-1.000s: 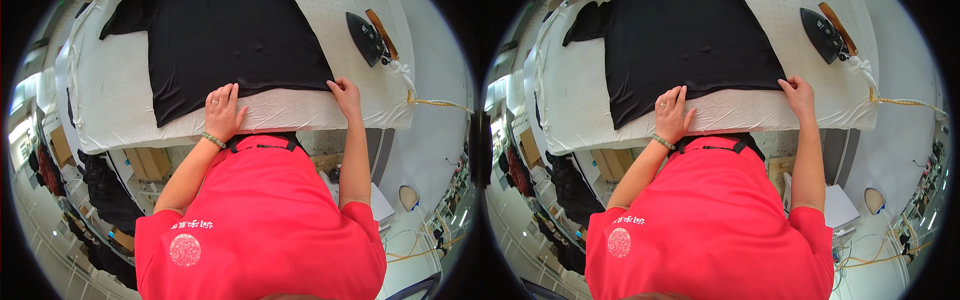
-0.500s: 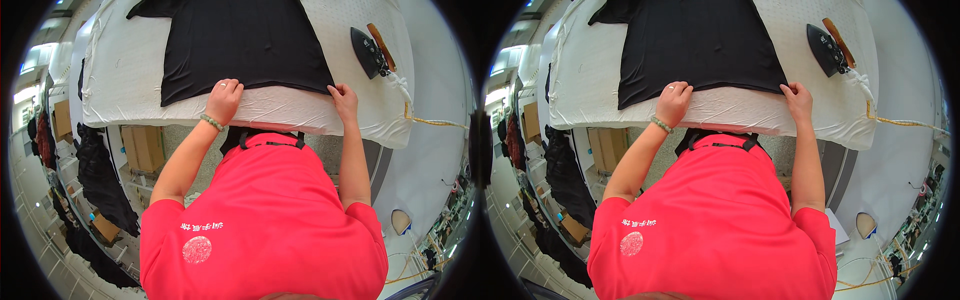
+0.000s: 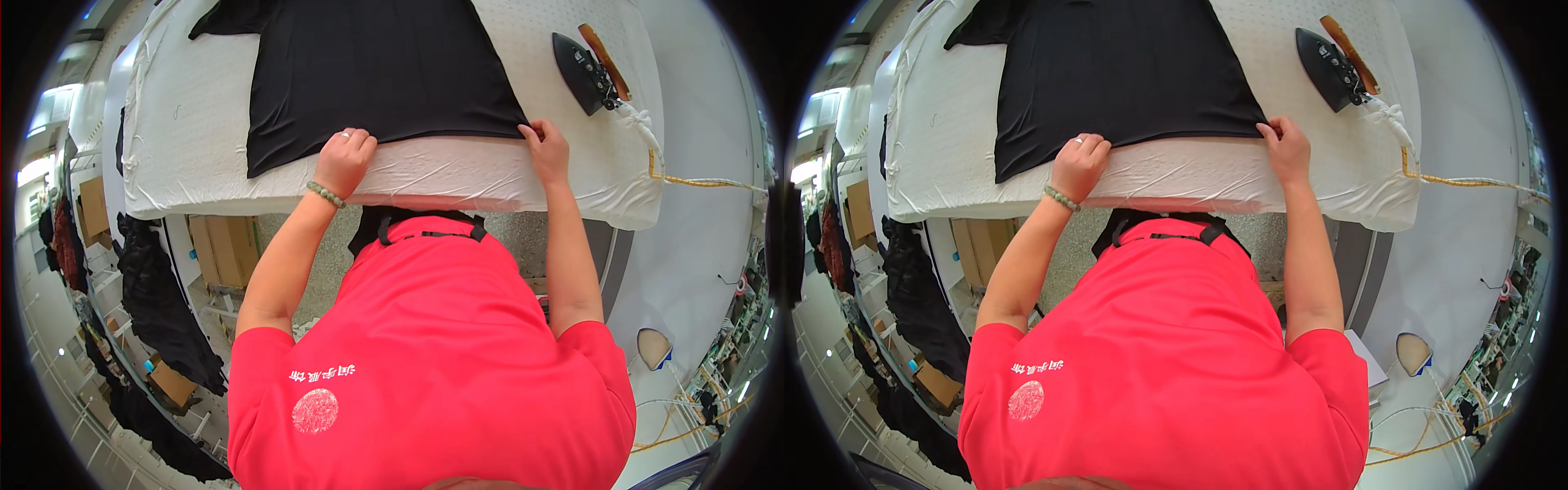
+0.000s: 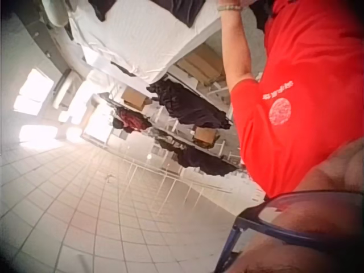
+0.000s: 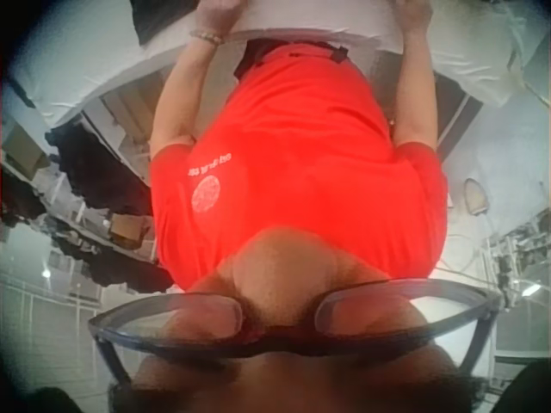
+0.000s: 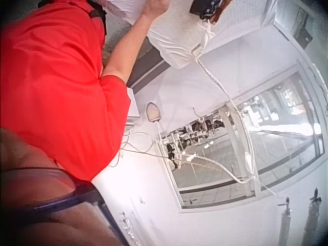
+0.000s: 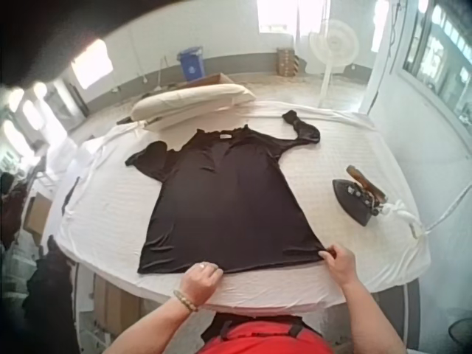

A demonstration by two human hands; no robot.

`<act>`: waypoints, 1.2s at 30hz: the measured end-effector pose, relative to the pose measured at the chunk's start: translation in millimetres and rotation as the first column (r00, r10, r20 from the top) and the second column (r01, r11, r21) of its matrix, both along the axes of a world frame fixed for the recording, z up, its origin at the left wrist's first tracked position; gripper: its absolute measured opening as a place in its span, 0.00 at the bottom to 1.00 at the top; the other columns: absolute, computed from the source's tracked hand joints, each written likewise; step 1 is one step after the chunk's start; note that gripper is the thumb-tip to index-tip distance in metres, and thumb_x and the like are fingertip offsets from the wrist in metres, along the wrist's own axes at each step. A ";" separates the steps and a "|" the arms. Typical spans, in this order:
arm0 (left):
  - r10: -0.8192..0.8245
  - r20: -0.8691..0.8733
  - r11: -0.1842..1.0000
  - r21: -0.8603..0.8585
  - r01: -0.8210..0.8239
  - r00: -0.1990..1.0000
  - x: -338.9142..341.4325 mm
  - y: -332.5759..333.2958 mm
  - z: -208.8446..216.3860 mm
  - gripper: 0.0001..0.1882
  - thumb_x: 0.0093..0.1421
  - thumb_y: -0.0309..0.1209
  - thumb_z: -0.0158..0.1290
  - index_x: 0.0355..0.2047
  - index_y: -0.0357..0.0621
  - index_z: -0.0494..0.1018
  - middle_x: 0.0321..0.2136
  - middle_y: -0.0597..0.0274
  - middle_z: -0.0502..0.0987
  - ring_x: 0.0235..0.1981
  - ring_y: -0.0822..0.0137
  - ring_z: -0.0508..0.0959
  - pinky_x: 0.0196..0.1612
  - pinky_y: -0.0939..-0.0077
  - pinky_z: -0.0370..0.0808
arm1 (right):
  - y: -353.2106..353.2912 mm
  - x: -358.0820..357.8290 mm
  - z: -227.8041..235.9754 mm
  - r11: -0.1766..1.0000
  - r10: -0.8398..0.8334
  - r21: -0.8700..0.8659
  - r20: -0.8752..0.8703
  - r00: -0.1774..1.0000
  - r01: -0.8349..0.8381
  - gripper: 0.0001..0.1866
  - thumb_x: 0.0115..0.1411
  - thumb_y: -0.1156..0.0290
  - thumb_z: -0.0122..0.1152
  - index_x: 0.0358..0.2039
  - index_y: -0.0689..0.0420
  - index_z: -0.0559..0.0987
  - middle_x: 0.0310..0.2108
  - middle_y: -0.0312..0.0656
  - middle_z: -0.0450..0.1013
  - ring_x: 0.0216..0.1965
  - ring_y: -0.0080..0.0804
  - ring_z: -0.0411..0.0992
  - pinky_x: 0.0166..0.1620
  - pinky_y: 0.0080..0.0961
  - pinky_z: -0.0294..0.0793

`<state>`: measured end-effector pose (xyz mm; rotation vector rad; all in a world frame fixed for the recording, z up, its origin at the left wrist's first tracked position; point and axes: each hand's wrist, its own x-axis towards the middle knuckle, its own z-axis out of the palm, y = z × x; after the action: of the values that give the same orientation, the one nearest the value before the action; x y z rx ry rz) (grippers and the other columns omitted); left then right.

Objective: Ironing a black shirt on a pressing table in an industrial setting.

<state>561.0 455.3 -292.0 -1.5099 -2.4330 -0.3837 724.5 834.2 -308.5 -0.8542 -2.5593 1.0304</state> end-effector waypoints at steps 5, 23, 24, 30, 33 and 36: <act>0.068 0.053 0.995 -0.071 -0.065 0.996 5.6 12.9 10.0 0.06 0.53 0.28 0.57 0.32 0.45 0.76 0.34 0.60 0.77 0.38 0.60 0.79 0.45 0.64 0.76 | -3.4 -4.6 11.1 0.956 0.039 0.287 0.084 0.996 -0.061 0.16 0.60 0.63 0.72 0.43 0.58 0.81 0.35 0.41 0.78 0.35 0.39 0.77 0.40 0.33 0.76; 0.104 0.434 0.985 0.082 -0.154 0.895 41.9 79.4 10.2 0.19 0.54 0.33 0.62 0.47 0.45 0.79 0.44 0.59 0.77 0.47 0.56 0.77 0.50 0.60 0.72 | -97.3 -40.0 33.8 0.783 0.556 0.325 0.018 0.831 -0.531 0.17 0.53 0.65 0.70 0.44 0.51 0.83 0.42 0.38 0.75 0.45 0.38 0.74 0.48 0.37 0.70; 0.097 0.424 0.985 0.089 -0.148 0.900 42.6 78.2 11.3 0.18 0.54 0.32 0.62 0.46 0.45 0.79 0.44 0.59 0.78 0.47 0.56 0.77 0.50 0.60 0.72 | -96.4 -39.7 33.4 0.783 0.554 0.322 0.029 0.832 -0.532 0.17 0.53 0.65 0.71 0.44 0.51 0.83 0.42 0.38 0.75 0.45 0.38 0.74 0.48 0.37 0.71; 0.116 0.399 0.974 0.135 -0.183 0.909 32.1 42.2 18.5 0.16 0.55 0.30 0.62 0.45 0.45 0.79 0.45 0.57 0.79 0.48 0.55 0.78 0.52 0.60 0.73 | -110.2 -56.3 34.4 0.804 0.530 0.327 -0.018 0.848 -0.496 0.15 0.55 0.64 0.71 0.43 0.52 0.83 0.40 0.39 0.76 0.44 0.39 0.75 0.46 0.36 0.72; 0.426 0.274 0.881 0.092 -0.465 0.862 -10.2 -34.5 22.2 0.15 0.58 0.34 0.61 0.44 0.44 0.78 0.43 0.57 0.80 0.49 0.53 0.78 0.50 0.58 0.73 | -130.8 -74.5 35.8 0.824 0.534 0.300 -0.128 0.836 -0.480 0.14 0.56 0.64 0.71 0.42 0.53 0.83 0.39 0.39 0.76 0.43 0.41 0.75 0.45 0.37 0.73; 0.798 0.234 0.548 0.099 -0.831 0.555 -54.7 -135.1 3.5 0.15 0.61 0.41 0.62 0.41 0.44 0.78 0.42 0.57 0.81 0.45 0.49 0.79 0.48 0.56 0.74 | -173.7 -89.2 38.6 0.789 0.601 0.273 -0.158 0.784 -0.550 0.12 0.57 0.65 0.70 0.41 0.53 0.82 0.39 0.40 0.76 0.41 0.40 0.75 0.43 0.36 0.74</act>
<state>506.3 320.2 -288.5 -0.1220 -2.7783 -0.5211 635.3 660.5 -269.9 0.1435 -2.6991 0.8993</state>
